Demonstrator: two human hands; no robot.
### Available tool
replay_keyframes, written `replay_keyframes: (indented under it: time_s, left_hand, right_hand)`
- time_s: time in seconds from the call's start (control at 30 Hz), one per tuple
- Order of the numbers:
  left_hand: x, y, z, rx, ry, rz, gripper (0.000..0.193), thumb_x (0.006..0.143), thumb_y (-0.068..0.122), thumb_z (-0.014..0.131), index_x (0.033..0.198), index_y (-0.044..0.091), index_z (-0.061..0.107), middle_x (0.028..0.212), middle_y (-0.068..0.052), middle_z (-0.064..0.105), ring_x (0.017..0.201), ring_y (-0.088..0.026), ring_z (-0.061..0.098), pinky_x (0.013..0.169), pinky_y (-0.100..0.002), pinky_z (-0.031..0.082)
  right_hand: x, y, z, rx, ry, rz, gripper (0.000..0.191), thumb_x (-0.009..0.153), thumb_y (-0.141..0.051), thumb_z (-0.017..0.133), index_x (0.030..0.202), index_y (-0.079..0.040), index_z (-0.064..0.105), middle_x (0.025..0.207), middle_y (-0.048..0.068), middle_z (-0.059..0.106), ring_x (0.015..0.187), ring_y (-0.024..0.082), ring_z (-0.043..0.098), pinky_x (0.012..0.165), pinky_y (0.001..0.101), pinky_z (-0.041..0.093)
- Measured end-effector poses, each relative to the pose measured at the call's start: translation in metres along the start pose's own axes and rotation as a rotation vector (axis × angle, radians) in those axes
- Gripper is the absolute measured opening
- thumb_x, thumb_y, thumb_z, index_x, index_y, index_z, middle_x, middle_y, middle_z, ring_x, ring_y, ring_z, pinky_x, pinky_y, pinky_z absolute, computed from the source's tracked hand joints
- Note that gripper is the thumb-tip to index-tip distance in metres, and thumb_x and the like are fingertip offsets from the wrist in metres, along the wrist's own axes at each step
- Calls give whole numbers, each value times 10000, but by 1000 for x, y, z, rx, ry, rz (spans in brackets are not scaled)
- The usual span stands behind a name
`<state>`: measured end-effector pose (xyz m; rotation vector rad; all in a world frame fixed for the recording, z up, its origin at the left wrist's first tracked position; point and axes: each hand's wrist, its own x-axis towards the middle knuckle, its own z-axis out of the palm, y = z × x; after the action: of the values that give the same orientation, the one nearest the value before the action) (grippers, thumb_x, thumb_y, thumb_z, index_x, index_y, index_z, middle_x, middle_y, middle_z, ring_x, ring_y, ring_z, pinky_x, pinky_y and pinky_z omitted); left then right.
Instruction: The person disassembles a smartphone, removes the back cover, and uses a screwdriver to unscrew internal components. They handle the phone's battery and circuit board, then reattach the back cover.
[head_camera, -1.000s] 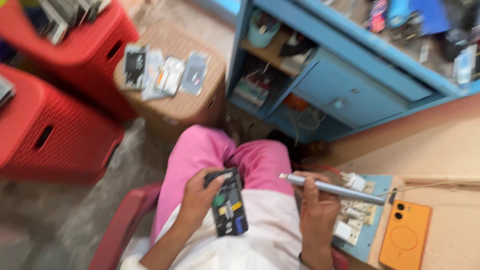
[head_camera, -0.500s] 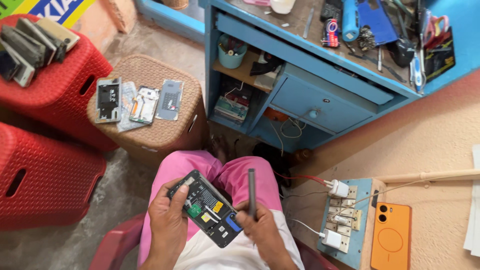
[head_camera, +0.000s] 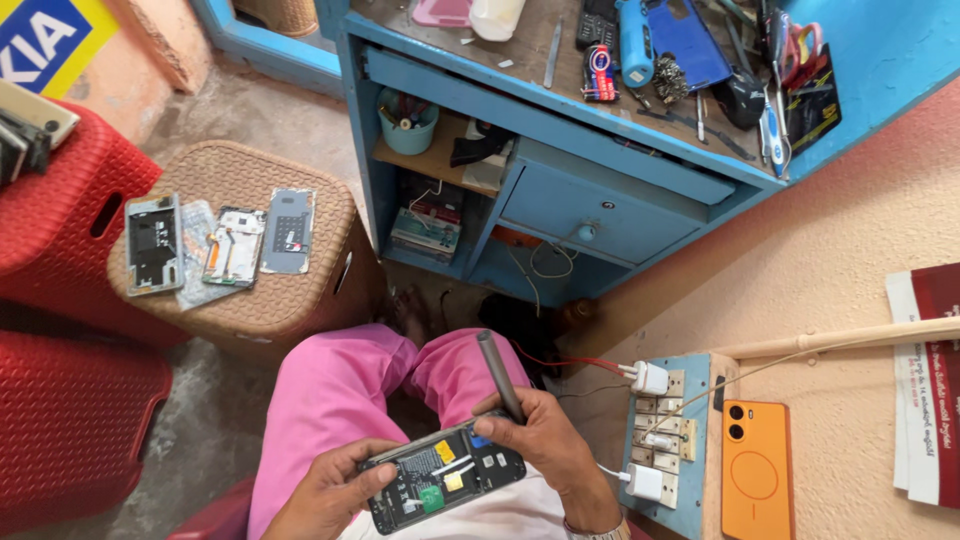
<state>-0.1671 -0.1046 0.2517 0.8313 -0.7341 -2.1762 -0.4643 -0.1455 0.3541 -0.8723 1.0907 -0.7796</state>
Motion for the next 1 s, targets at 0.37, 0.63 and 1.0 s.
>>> replay_keyframes:
  time_s: [0.37, 0.63, 1.0]
  left_hand:
    - [17, -103, -129, -175, 143, 58, 609, 835, -39, 684, 1368, -36, 390, 1231, -296, 707, 1140, -316, 692, 985, -493, 549]
    - [37, -146, -155, -118, 213, 69, 659, 822, -99, 708, 1422, -104, 435, 1348, -309, 655, 1262, -337, 646, 1080, -489, 479]
    - [42, -147, -166, -74, 193, 44, 647, 830, -69, 717, 1415, -90, 443, 1330, -290, 681, 1264, -345, 653, 1099, -500, 467]
  right_hand:
    - [38, -164, -73, -350, 841, -507, 177, 986, -250, 701, 931, -82, 714, 684, -25, 637, 485, 12, 460, 402, 177, 330]
    - [144, -298, -183, -704, 974, -640, 124, 916, -137, 769, 1005, -51, 775, 726, -48, 690, 554, 17, 581, 443, 186, 422]
    - [194, -325, -227, -792, 840, -467, 140, 910, -138, 808, 990, -26, 784, 713, 16, 668, 514, 57, 524, 431, 229, 368]
